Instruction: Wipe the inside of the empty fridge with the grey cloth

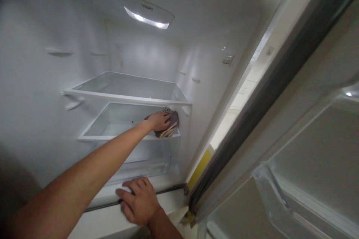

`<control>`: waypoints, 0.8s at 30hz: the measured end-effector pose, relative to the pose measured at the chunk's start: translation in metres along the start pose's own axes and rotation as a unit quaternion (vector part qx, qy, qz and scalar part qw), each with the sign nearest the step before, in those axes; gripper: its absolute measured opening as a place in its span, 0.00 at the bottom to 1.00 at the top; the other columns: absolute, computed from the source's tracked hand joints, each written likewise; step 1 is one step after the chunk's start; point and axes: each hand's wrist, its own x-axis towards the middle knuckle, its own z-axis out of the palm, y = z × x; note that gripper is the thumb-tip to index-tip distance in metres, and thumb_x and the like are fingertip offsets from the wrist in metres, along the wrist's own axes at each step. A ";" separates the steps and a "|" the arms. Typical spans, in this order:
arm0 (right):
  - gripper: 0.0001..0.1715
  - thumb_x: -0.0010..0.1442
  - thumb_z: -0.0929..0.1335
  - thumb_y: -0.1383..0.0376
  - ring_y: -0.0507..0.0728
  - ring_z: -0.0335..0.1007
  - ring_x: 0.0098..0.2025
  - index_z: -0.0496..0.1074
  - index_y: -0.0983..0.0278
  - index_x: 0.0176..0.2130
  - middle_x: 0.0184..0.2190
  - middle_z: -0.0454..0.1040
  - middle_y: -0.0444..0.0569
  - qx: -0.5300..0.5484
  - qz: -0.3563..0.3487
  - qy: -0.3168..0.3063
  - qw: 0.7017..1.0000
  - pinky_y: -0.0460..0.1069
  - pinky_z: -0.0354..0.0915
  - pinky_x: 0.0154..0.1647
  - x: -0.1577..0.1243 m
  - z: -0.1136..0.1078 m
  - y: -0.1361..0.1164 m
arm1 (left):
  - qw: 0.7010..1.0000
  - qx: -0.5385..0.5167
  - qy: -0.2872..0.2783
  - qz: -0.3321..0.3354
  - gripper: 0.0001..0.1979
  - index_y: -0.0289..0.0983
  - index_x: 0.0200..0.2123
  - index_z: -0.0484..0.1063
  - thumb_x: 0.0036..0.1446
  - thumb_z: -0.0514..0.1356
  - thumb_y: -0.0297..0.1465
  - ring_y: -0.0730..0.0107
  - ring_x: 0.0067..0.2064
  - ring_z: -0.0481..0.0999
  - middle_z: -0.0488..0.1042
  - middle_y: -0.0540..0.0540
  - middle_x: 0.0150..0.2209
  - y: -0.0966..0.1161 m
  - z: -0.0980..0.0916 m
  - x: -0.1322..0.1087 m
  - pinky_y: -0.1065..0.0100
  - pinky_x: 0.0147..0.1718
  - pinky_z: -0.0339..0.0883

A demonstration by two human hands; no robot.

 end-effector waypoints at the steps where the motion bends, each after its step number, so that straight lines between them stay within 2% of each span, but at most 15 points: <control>1: 0.28 0.72 0.65 0.55 0.60 0.68 0.56 0.64 0.53 0.68 0.62 0.74 0.48 -0.001 0.001 0.001 1.000 0.58 0.62 0.56 0.001 -0.002 -0.002 | 1.000 0.002 -0.006 0.020 0.28 0.45 0.70 0.69 0.73 0.52 0.48 0.54 0.71 0.68 0.68 0.43 0.72 0.000 -0.003 -0.016 0.53 0.70 0.58; 3: 0.28 0.72 0.65 0.54 0.60 0.68 0.56 0.65 0.53 0.67 0.62 0.74 0.49 -0.008 0.005 0.002 1.000 0.58 0.61 0.56 0.002 -0.005 -0.004 | 0.999 0.007 -0.012 0.045 0.29 0.50 0.70 0.68 0.72 0.51 0.50 0.57 0.70 0.69 0.69 0.47 0.71 -0.002 -0.009 -0.051 0.59 0.69 0.60; 6: 0.28 0.71 0.66 0.54 0.61 0.67 0.56 0.65 0.53 0.67 0.63 0.73 0.49 -0.018 0.007 -0.003 1.000 0.58 0.60 0.58 0.002 -0.007 -0.008 | 0.999 0.031 -0.011 0.023 0.33 0.49 0.72 0.65 0.70 0.51 0.55 0.54 0.70 0.70 0.67 0.44 0.72 -0.015 -0.019 -0.104 0.60 0.67 0.63; 9: 0.29 0.71 0.66 0.54 0.61 0.66 0.57 0.65 0.53 0.68 0.63 0.72 0.50 -0.027 0.010 -0.007 1.000 0.58 0.60 0.58 0.001 -0.008 -0.010 | 0.995 0.075 -0.015 -0.057 0.38 0.40 0.73 0.63 0.70 0.51 0.55 0.46 0.71 0.68 0.65 0.34 0.73 -0.041 -0.031 -0.153 0.54 0.66 0.63; 13: 0.29 0.70 0.67 0.54 0.61 0.65 0.57 0.65 0.54 0.67 0.63 0.72 0.50 -0.029 0.012 -0.008 0.999 0.57 0.60 0.56 0.001 -0.010 -0.013 | 0.970 0.143 -0.018 -0.195 0.42 0.23 0.67 0.67 0.70 0.50 0.55 0.31 0.66 0.72 0.72 0.17 0.63 -0.068 -0.052 -0.198 0.44 0.63 0.65; 16: 0.29 0.69 0.68 0.54 0.61 0.65 0.56 0.66 0.54 0.66 0.62 0.72 0.50 -0.032 0.013 -0.007 0.999 0.57 0.59 0.57 0.002 -0.012 -0.014 | 0.954 0.168 -0.025 -0.246 0.40 0.21 0.61 0.73 0.72 0.47 0.53 0.31 0.61 0.77 0.77 0.16 0.56 -0.063 -0.061 -0.204 0.45 0.58 0.68; 18: 0.30 0.68 0.69 0.55 0.61 0.65 0.56 0.67 0.55 0.66 0.62 0.72 0.50 -0.033 0.013 -0.007 0.999 0.57 0.59 0.57 0.003 -0.013 -0.015 | 0.954 0.168 -0.036 -0.248 0.38 0.24 0.56 0.78 0.73 0.46 0.52 0.33 0.58 0.79 0.79 0.18 0.54 -0.045 -0.059 -0.193 0.47 0.56 0.69; 20: 0.30 0.67 0.69 0.56 0.61 0.65 0.56 0.67 0.55 0.66 0.62 0.72 0.51 -0.030 0.014 -0.008 0.999 0.57 0.60 0.57 0.004 -0.013 -0.016 | 0.959 0.164 -0.040 -0.228 0.37 0.26 0.56 0.79 0.73 0.46 0.52 0.33 0.58 0.79 0.79 0.19 0.54 -0.019 -0.052 -0.177 0.46 0.56 0.68; 22: 0.31 0.67 0.69 0.56 0.61 0.65 0.57 0.67 0.55 0.66 0.62 0.72 0.51 -0.025 0.014 -0.008 1.000 0.57 0.60 0.57 0.004 -0.013 -0.016 | 0.967 0.165 -0.027 -0.190 0.40 0.26 0.66 0.71 0.71 0.50 0.55 0.32 0.65 0.73 0.74 0.18 0.62 0.008 -0.042 -0.163 0.45 0.61 0.65; 24: 0.31 0.67 0.69 0.57 0.62 0.65 0.57 0.67 0.55 0.67 0.62 0.72 0.51 -0.022 0.014 -0.008 1.000 0.57 0.60 0.58 0.003 -0.013 -0.016 | 0.975 0.166 -0.017 -0.145 0.49 0.28 0.74 0.60 0.65 0.58 0.59 0.33 0.72 0.64 0.64 0.19 0.71 0.028 -0.033 -0.155 0.47 0.67 0.58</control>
